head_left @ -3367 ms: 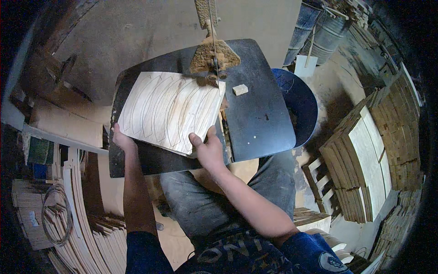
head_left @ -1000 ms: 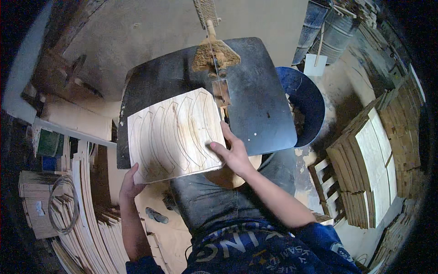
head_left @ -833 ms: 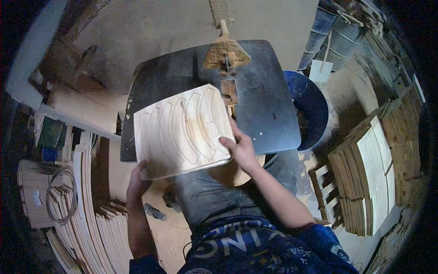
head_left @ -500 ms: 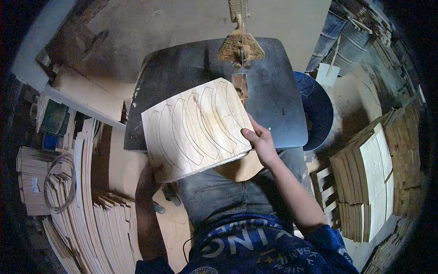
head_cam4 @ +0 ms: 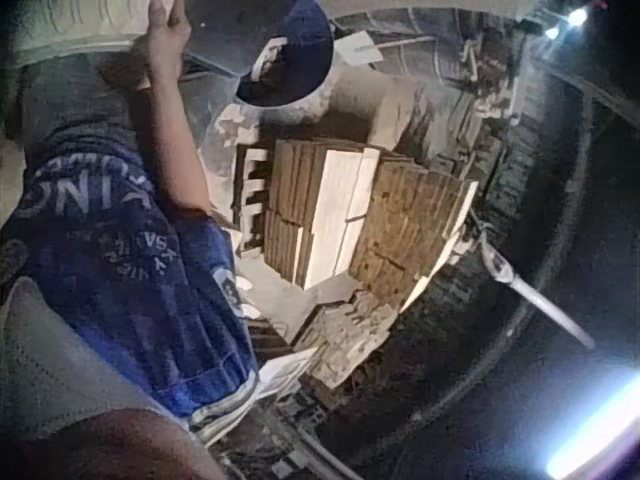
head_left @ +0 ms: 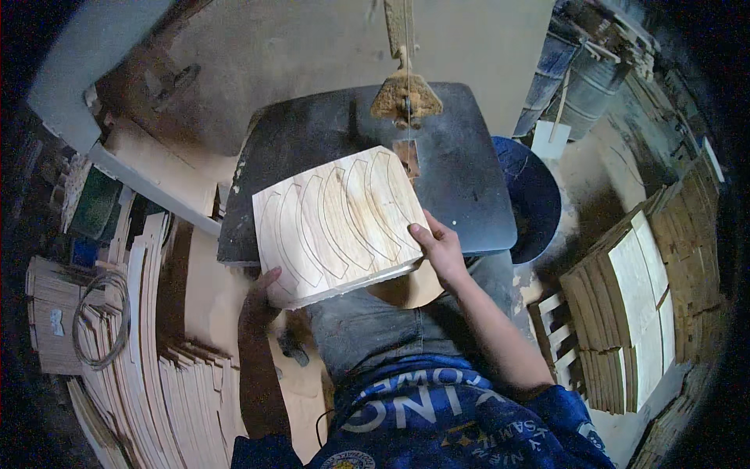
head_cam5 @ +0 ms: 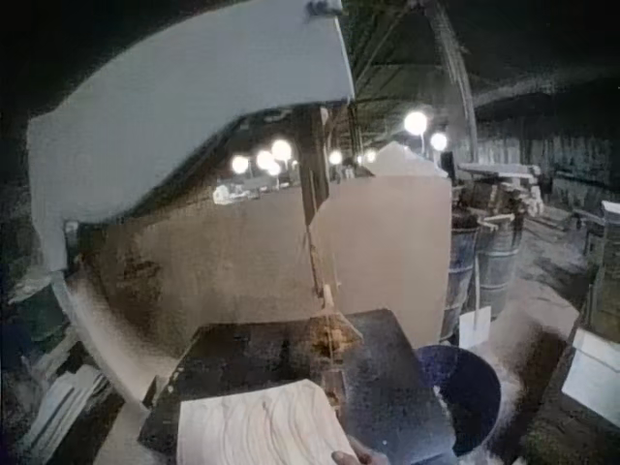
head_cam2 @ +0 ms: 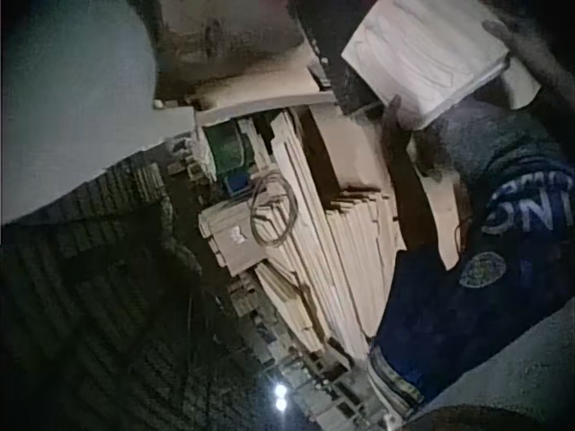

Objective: The person cuts curved pieces from a stack of marked wooden boards using a band saw.

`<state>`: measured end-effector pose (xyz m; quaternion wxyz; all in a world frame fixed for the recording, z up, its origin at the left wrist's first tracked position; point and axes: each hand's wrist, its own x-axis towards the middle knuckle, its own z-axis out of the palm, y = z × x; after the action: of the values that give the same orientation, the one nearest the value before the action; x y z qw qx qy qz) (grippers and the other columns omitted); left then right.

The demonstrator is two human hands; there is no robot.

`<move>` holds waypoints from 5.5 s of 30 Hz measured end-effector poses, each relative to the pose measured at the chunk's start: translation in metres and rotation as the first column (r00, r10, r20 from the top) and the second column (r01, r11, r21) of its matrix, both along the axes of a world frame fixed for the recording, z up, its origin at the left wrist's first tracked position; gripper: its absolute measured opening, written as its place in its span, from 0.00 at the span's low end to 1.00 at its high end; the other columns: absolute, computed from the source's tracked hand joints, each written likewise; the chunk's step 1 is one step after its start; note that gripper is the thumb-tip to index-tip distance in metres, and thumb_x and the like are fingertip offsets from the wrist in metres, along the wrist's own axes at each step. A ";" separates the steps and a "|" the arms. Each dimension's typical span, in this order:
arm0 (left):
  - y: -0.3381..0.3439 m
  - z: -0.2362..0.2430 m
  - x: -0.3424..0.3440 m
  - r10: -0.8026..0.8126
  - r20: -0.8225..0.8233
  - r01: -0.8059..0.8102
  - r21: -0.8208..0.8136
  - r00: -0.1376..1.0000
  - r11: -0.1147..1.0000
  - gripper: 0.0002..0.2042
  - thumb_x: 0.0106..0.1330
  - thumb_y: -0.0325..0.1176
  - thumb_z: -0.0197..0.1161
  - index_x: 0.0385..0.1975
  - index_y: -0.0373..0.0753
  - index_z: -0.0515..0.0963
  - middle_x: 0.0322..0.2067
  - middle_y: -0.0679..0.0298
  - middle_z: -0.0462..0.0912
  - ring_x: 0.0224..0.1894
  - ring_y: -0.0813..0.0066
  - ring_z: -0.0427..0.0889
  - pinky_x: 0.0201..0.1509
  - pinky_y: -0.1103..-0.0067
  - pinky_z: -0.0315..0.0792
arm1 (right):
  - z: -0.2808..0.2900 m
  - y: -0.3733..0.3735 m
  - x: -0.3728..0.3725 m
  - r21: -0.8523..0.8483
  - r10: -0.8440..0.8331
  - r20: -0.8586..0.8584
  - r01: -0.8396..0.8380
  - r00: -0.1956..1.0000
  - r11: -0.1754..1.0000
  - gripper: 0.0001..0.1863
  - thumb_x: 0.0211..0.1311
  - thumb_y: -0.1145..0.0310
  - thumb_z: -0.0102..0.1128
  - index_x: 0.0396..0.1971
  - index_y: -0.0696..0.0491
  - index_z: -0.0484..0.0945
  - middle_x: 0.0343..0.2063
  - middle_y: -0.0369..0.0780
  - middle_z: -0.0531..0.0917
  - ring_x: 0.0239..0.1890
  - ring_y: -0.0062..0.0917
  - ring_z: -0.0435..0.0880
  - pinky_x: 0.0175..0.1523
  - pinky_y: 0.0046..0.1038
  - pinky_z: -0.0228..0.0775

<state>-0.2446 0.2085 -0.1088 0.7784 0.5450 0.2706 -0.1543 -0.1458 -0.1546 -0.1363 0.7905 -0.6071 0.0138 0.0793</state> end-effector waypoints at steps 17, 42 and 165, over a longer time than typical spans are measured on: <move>-0.179 0.011 -0.072 0.522 0.087 -0.471 -0.324 0.849 0.820 0.32 0.61 0.31 0.60 0.67 0.35 0.61 0.61 0.53 0.71 0.62 0.56 0.71 0.67 0.64 0.64 | 0.001 -0.076 0.003 0.046 -0.008 -0.074 0.011 0.997 0.999 0.22 0.72 0.62 0.53 0.55 0.64 0.74 0.49 0.42 0.82 0.49 0.24 0.81 0.57 0.23 0.69; -0.185 -0.015 -0.052 0.513 0.355 -0.520 -0.082 0.782 0.850 0.36 0.59 0.34 0.61 0.69 0.36 0.57 0.64 0.52 0.65 0.64 0.55 0.67 0.70 0.62 0.60 | 0.033 -0.093 0.064 0.065 0.294 -0.229 -0.287 0.928 0.956 0.25 0.69 0.64 0.58 0.61 0.62 0.71 0.50 0.42 0.82 0.48 0.22 0.82 0.56 0.24 0.72; -0.065 -0.062 -0.014 0.378 0.249 -0.363 -0.104 0.892 0.926 0.05 0.58 0.27 0.65 0.32 0.33 0.80 0.26 0.64 0.82 0.28 0.70 0.79 0.32 0.75 0.75 | 0.029 -0.052 0.122 0.198 0.350 -0.207 -0.311 0.914 0.930 0.25 0.72 0.65 0.53 0.64 0.62 0.67 0.48 0.45 0.83 0.42 0.22 0.86 0.48 0.23 0.80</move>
<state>-0.2588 0.1434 -0.1708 0.8372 0.4775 0.2590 0.0637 -0.0241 -0.2070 -0.1072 0.8045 -0.5209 -0.0010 0.2854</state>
